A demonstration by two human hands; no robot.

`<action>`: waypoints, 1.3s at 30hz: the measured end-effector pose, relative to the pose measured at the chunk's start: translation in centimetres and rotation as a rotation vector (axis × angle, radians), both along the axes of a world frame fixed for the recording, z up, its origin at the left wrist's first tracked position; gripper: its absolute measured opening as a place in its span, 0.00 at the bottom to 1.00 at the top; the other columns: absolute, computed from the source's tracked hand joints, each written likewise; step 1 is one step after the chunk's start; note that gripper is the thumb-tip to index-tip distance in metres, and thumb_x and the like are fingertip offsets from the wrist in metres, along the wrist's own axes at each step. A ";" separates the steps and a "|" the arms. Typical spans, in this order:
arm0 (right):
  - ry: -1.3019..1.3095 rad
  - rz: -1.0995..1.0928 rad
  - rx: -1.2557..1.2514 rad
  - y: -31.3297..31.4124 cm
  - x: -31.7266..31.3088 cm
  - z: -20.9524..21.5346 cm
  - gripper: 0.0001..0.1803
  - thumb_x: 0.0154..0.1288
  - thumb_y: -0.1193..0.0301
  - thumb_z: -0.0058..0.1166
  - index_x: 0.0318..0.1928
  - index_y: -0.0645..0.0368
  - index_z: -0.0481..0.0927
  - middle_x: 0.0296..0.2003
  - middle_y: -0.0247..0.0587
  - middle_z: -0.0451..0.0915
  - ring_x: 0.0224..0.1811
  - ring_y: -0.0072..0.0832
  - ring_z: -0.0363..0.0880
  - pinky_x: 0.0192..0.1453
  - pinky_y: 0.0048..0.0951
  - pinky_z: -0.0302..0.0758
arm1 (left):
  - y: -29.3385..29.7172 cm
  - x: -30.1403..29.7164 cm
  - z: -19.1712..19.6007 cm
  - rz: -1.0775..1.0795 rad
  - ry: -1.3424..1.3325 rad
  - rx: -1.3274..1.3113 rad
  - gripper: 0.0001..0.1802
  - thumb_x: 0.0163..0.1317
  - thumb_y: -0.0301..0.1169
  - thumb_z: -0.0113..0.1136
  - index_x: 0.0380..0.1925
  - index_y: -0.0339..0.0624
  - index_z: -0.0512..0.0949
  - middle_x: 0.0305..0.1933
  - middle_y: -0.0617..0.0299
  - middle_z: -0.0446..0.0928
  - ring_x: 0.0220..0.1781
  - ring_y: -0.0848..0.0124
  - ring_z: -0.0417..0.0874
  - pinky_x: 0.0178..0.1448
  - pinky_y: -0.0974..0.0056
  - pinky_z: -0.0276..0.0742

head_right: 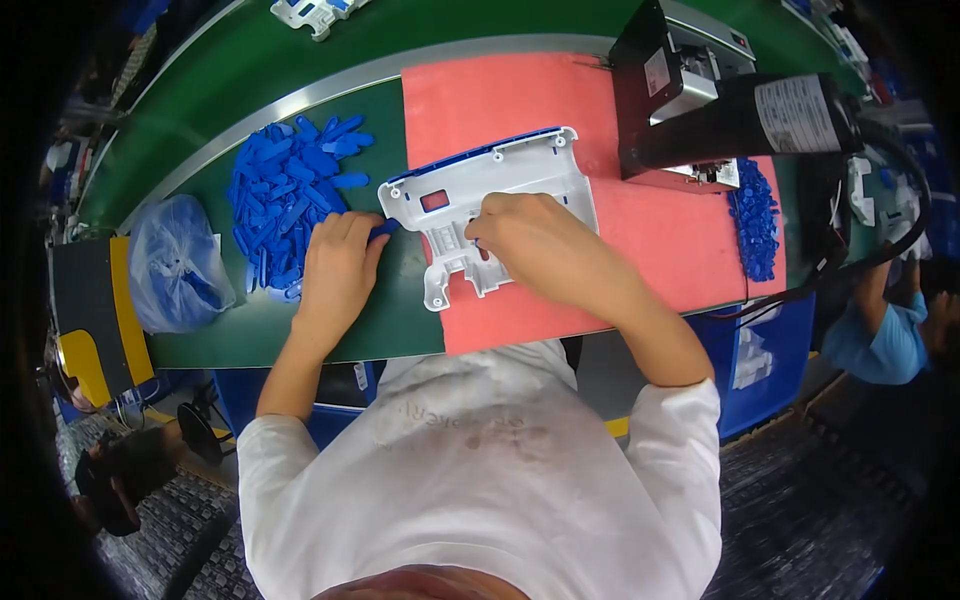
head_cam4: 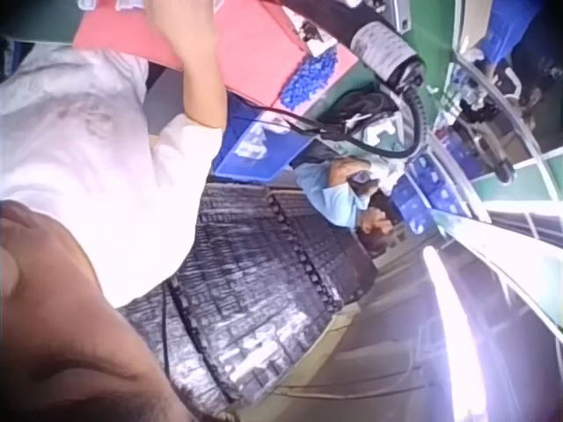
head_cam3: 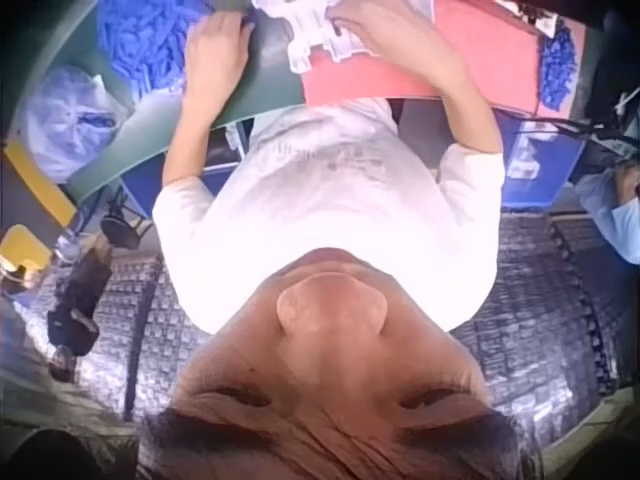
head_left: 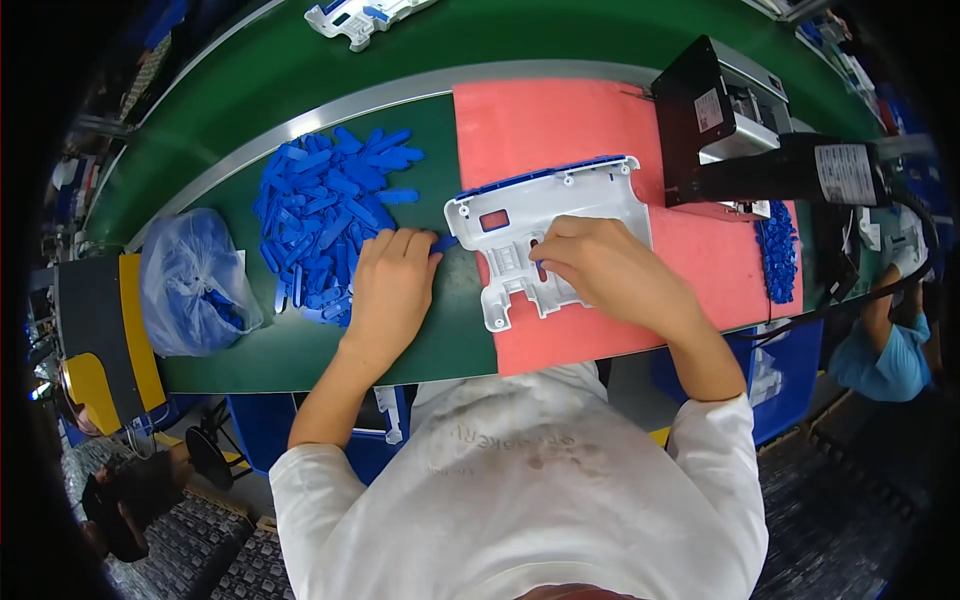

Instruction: Assembling blue plastic internal components into white plastic outer housings using an electric screwdriver at a factory workstation.

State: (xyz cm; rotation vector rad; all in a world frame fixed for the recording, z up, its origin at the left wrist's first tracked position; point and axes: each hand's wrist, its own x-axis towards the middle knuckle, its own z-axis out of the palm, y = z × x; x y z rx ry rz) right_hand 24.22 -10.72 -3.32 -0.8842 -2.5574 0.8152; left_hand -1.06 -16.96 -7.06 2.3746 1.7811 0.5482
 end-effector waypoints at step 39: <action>0.211 -0.108 -0.197 1.9 -0.1 -3.3 0.07 0.53 0.72 0.64 0.30 0.63 0.83 0.25 0.41 0.80 0.26 0.34 0.80 0.31 0.30 0.74 | 1.0 4.3 1.0 -0.599 -0.068 0.040 0.26 0.47 0.44 0.69 0.46 0.46 0.79 0.50 0.58 0.74 0.50 0.60 0.73 0.51 0.57 0.69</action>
